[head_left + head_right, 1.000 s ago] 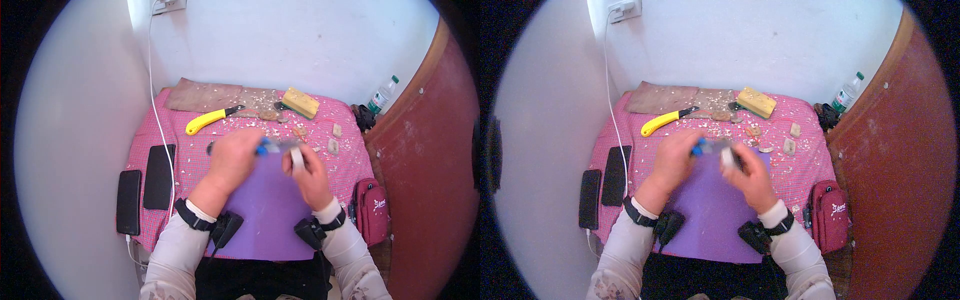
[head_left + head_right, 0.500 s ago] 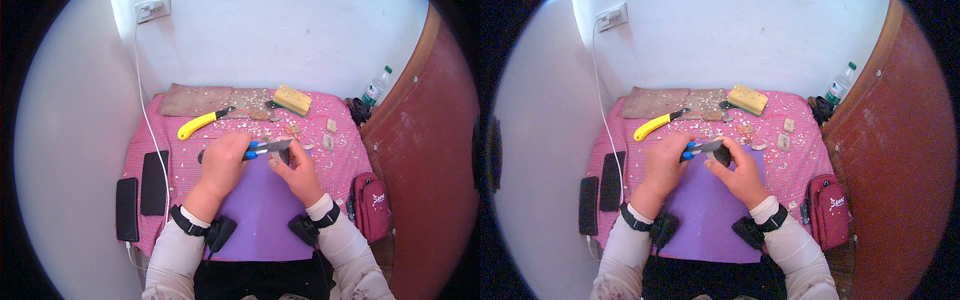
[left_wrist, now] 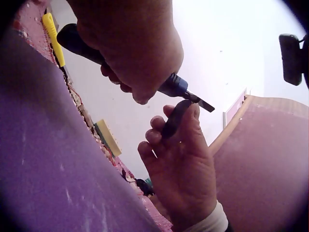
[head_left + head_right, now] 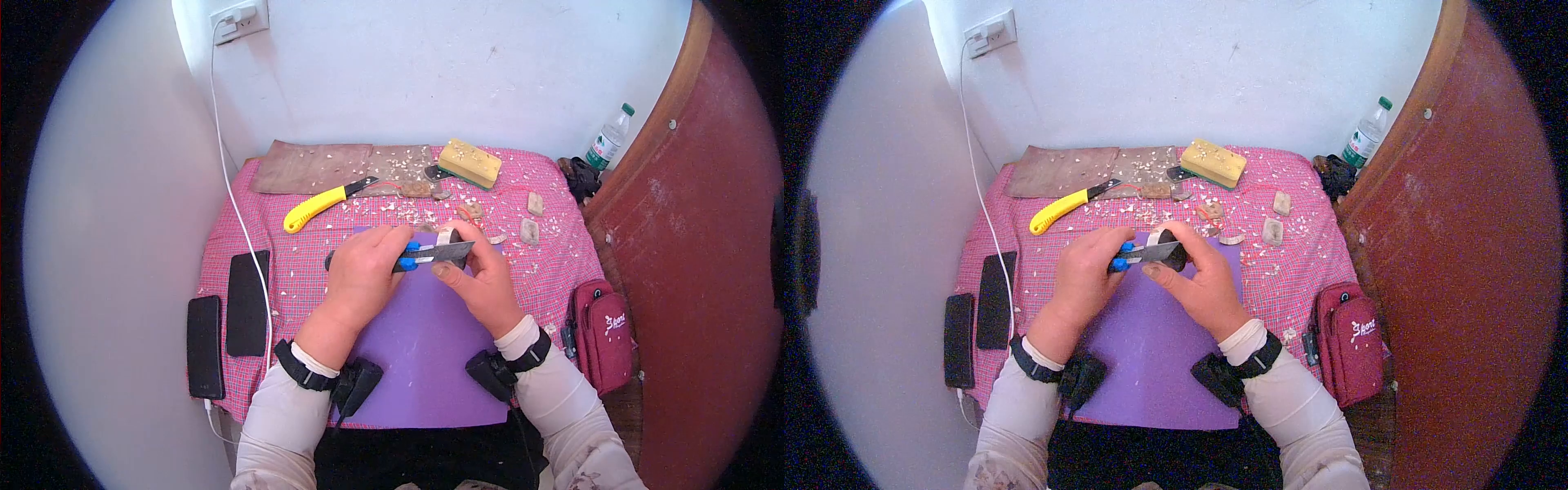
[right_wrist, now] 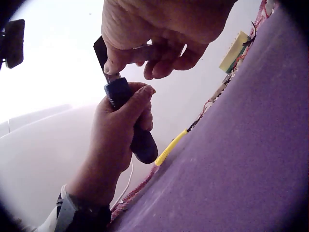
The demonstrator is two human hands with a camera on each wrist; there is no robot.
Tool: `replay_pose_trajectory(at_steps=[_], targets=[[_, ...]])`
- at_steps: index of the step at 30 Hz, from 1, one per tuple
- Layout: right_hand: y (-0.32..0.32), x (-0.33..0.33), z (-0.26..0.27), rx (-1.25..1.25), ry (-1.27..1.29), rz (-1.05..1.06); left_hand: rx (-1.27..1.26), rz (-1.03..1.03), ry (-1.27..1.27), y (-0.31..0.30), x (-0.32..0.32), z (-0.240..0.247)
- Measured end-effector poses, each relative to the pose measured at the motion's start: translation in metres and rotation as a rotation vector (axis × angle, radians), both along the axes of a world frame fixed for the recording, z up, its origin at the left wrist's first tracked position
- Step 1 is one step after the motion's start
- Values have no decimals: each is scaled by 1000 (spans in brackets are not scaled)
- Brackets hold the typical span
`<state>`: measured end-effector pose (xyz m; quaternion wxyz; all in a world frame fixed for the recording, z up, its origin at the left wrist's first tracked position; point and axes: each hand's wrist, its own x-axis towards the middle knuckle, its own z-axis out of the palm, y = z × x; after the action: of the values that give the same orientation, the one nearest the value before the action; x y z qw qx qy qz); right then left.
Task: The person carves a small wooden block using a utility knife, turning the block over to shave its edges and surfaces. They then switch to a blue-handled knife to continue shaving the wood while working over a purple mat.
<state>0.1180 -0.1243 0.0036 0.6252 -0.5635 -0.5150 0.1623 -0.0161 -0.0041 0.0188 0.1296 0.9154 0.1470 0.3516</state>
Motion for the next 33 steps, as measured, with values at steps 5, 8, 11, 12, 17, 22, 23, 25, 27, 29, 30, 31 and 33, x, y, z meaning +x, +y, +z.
replay_pose_trajectory(at_steps=[5,8,11,12,17,22,23,25,27,29,30,31,33], targets=[[-2,0,3,12,-21,5,17,0,-58,4,1,-5],[-11,-1,10,-34,-125,30,-73,117,25,28,-3,-17],[-10,-4,13,-62,-174,65,-71,201,-49,30,-7,-9],[-9,-4,13,-79,-106,55,-23,170,-155,29,-6,-3],[-3,1,6,-15,-28,23,93,-30,-158,8,0,0],[-2,0,4,-24,-58,7,51,-21,4,4,-3,2],[-2,0,4,-22,-64,12,50,-19,2,4,-3,3],[-2,0,3,-20,-69,19,31,-40,-10,2,-3,5],[-1,2,2,22,-96,30,15,-50,-13,2,-4,5],[-3,2,5,4,-79,50,0,-62,-14,2,-3,5],[-4,2,6,-15,-61,71,-6,-60,-28,3,-3,3],[-5,2,6,-15,-61,72,-13,-57,-42,4,-2,2],[-5,2,6,-64,61,114,21,-58,-95,7,1,-2]])
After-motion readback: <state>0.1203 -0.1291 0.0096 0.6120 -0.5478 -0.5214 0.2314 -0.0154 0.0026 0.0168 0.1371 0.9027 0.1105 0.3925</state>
